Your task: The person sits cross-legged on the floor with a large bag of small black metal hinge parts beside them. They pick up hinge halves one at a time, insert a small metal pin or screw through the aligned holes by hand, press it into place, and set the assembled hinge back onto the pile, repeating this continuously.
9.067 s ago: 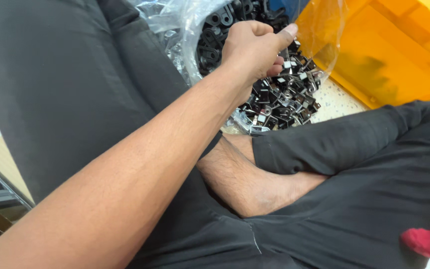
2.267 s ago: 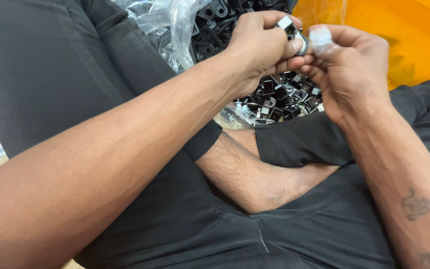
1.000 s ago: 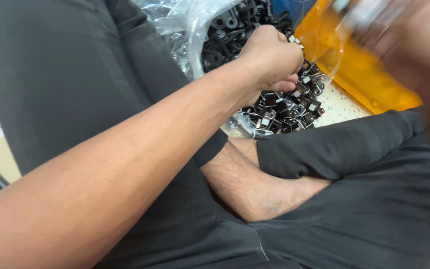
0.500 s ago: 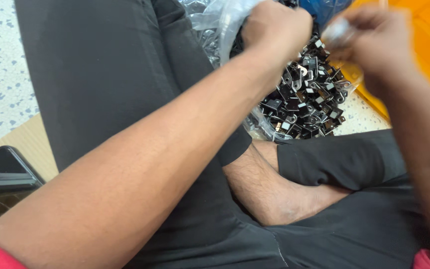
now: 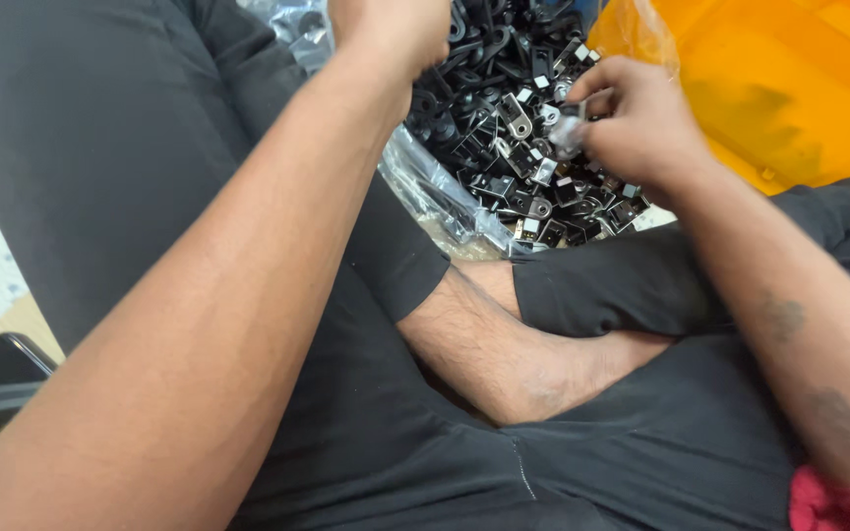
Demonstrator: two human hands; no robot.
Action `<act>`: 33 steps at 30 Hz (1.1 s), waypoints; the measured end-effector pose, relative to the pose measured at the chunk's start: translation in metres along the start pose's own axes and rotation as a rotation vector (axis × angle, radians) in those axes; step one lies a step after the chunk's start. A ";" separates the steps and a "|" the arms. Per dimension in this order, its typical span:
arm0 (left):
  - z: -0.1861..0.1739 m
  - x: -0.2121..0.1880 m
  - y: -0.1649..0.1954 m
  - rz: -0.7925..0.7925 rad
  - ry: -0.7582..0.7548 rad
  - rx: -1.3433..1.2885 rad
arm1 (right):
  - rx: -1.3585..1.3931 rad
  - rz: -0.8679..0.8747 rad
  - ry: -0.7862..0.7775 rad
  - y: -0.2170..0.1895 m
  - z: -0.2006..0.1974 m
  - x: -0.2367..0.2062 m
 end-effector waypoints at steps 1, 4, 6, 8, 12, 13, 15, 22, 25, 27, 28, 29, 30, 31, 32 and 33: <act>0.004 0.002 0.008 0.109 -0.013 0.118 | 0.175 0.023 -0.013 0.004 -0.006 -0.004; 0.030 -0.010 0.029 0.371 -0.104 0.508 | 0.472 0.016 0.012 0.003 -0.025 -0.026; 0.044 -0.018 0.025 0.366 -0.208 0.670 | 0.608 0.054 0.025 0.003 -0.028 -0.046; 0.050 -0.024 0.024 0.381 -0.260 0.826 | 0.761 0.169 0.020 0.009 -0.020 -0.065; 0.052 -0.026 0.017 0.306 -0.333 0.916 | 0.963 0.176 0.059 0.012 -0.011 -0.084; 0.050 -0.027 0.014 0.272 -0.345 0.918 | 1.012 0.131 0.068 0.011 -0.014 -0.084; 0.047 -0.029 0.013 0.248 -0.363 0.930 | 1.104 0.062 0.085 0.008 -0.020 -0.084; 0.040 -0.031 0.032 0.250 -0.370 0.768 | 1.104 0.042 0.195 0.005 -0.035 -0.090; 0.041 -0.030 0.029 0.055 -0.388 0.326 | 1.010 0.050 0.215 0.002 -0.039 -0.088; 0.051 -0.036 0.021 -0.116 -0.449 0.014 | 0.917 -0.017 0.196 -0.008 -0.046 -0.080; 0.059 -0.041 0.019 -0.185 -0.485 -0.118 | 0.849 -0.078 0.176 -0.016 -0.051 -0.074; 0.066 -0.046 0.017 -0.254 -0.517 -0.254 | 0.778 -0.140 0.154 -0.023 -0.055 -0.069; 0.071 -0.050 0.018 -0.283 -0.547 -0.317 | 0.775 -0.143 0.140 -0.024 -0.056 -0.063; 0.076 -0.054 0.019 -0.311 -0.577 -0.381 | 0.771 -0.147 0.126 -0.025 -0.056 -0.058; 0.081 -0.059 0.021 -0.339 -0.607 -0.446 | 0.767 -0.150 0.112 -0.025 -0.055 -0.054; 0.083 -0.061 0.023 -0.335 -0.616 -0.469 | 0.700 -0.208 0.106 -0.030 -0.054 -0.052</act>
Point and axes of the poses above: each hand's wrist, its own x-axis towards the middle knuckle, its own z-axis out of the palm, y = z × x, the point moved 9 cm from there along x, towards the middle knuckle, and after that the axes turned 9 degrees about -y, right-handed, at the moved point
